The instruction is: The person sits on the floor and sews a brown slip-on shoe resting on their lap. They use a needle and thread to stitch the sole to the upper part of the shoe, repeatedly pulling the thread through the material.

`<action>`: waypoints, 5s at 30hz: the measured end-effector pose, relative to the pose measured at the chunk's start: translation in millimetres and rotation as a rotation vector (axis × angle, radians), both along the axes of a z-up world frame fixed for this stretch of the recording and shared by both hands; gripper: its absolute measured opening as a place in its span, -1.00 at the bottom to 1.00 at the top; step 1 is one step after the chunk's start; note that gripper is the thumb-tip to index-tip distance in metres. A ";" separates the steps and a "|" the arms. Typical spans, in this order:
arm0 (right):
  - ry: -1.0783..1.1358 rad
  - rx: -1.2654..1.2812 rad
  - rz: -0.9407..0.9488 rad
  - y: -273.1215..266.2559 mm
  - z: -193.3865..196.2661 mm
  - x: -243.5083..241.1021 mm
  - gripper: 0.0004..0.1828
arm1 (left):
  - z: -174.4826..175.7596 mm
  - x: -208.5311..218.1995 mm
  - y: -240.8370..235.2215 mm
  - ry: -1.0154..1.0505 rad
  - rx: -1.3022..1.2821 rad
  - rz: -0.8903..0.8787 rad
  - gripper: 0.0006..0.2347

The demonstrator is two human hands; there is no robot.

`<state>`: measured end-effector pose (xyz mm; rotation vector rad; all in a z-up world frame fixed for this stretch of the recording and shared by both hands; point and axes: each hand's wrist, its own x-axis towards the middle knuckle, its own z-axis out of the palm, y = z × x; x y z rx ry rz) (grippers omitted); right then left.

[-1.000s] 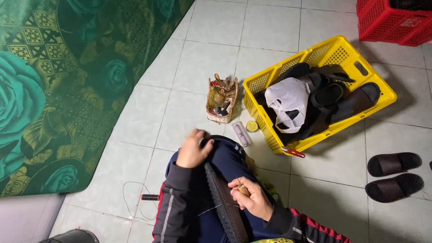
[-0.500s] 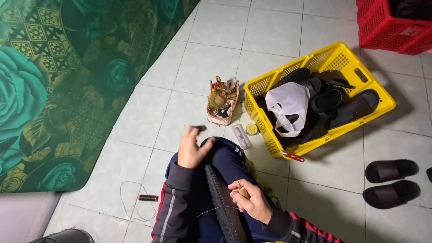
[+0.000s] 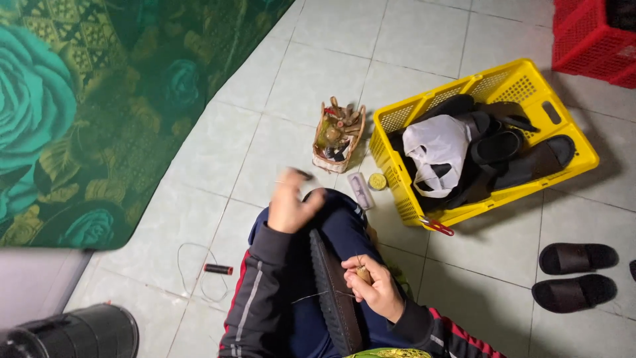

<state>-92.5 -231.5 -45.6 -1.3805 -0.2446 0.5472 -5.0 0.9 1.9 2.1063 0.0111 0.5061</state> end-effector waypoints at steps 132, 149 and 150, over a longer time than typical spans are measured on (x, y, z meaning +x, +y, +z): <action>-0.216 -0.355 0.414 -11.7 66.8 17.6 -0.85 | 9.0 -105.2 -3.6 0.364 -1.114 -0.069 -0.68; -1.081 -0.693 0.623 -1.7 90.1 32.9 -0.49 | 32.0 -158.4 4.6 0.144 -0.003 -0.058 -0.43; -1.104 -0.722 0.631 -2.4 90.2 34.3 -0.51 | 34.3 -162.5 -10.3 0.170 -0.077 -0.199 -0.37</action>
